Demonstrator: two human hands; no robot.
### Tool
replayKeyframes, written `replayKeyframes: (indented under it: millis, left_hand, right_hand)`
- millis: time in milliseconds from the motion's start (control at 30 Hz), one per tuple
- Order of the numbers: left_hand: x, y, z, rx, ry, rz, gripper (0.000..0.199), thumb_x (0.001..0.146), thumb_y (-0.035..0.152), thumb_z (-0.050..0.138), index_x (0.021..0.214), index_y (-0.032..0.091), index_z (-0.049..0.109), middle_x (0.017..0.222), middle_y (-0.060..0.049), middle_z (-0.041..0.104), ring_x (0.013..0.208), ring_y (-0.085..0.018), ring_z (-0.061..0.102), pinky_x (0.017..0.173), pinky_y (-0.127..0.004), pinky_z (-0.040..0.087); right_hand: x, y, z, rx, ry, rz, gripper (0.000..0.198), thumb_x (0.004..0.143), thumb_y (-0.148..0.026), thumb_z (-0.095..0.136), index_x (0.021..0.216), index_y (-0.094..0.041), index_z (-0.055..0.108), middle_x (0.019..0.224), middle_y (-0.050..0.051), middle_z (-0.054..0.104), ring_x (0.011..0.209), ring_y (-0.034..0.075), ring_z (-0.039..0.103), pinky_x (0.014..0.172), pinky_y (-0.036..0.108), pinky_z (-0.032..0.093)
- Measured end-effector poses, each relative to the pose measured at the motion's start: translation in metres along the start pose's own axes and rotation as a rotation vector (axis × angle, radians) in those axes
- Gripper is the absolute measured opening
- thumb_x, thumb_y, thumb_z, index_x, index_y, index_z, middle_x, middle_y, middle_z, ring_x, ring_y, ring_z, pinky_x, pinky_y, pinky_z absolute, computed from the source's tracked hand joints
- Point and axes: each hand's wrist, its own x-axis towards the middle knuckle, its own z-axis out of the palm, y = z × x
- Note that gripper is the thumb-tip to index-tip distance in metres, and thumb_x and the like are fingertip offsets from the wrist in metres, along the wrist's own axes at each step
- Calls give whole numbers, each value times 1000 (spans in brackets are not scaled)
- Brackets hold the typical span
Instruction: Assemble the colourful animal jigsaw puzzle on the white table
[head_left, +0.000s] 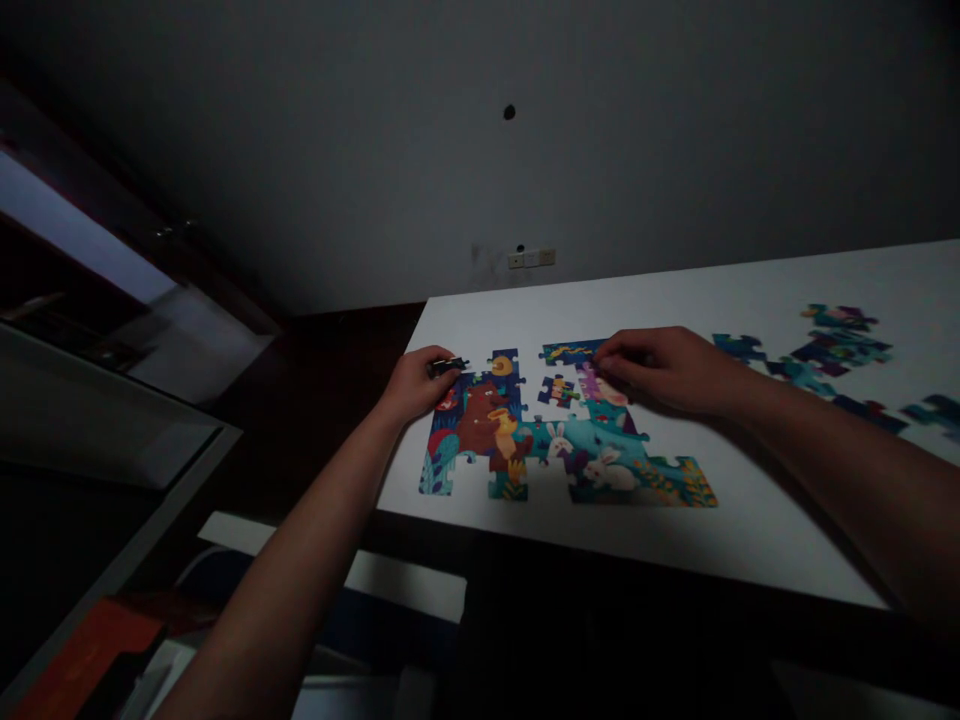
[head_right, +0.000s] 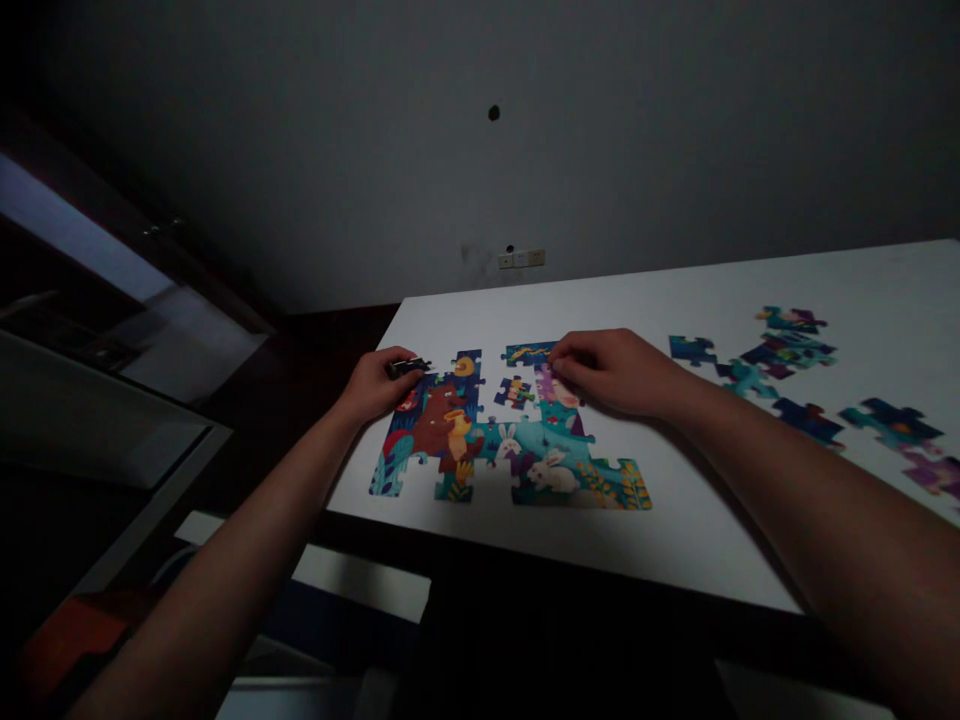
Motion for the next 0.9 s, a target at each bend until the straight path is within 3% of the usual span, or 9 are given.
replayKeyframes:
  millis: [133,300,367,500,567,900]
  left_hand:
    - [-4,4,0,79,31,55,19,97,32,84,111,20,88,105,-9,87,97,-27,78,99,-42,61]
    - [7,12,-5,32,51,29,40,94,45,88,124,19,87,115,-12,88,98,-29,77,97,-43,61]
    - [18,20,-10,-19,-34,36,42,91,47,88,122,20,86,117,-12,88,102,-31,78,97,-43,61]
    - [44,40,-14,-94,-385,-2,38,92,54,87,108,20,87,104,-10,87,95,-29,78,91,-41,62]
    - [52,47,-12,-112,-451,-26,37,90,54,90,106,20,89,102,-9,88,93,-28,78,90,-41,62]
    - [53,29,5,-265,-355,-86,53,82,60,99,115,19,94,115,-13,91,106,-34,81,103,-50,64]
  right_hand:
    - [2,4,-2,-23,65,-26,37,106,-61,69,105,-27,86,95,9,88,87,31,79,82,44,58]
    - [3,4,-3,-66,103,-58,33,109,-51,67,111,-26,88,100,7,91,91,28,81,84,40,58]
    - [3,2,-3,-77,92,-74,32,110,-49,66,111,-26,89,100,6,91,90,27,81,83,39,57]
    - [2,-4,-2,-104,53,-56,32,111,-47,65,109,-25,89,92,5,87,83,26,78,80,39,54]
    - [1,-6,-2,-104,37,-37,31,110,-45,65,108,-25,88,88,5,85,81,25,77,79,38,53]
    - [1,-6,-3,-122,26,-31,29,108,-44,67,111,-26,90,95,6,88,85,27,80,82,40,53]
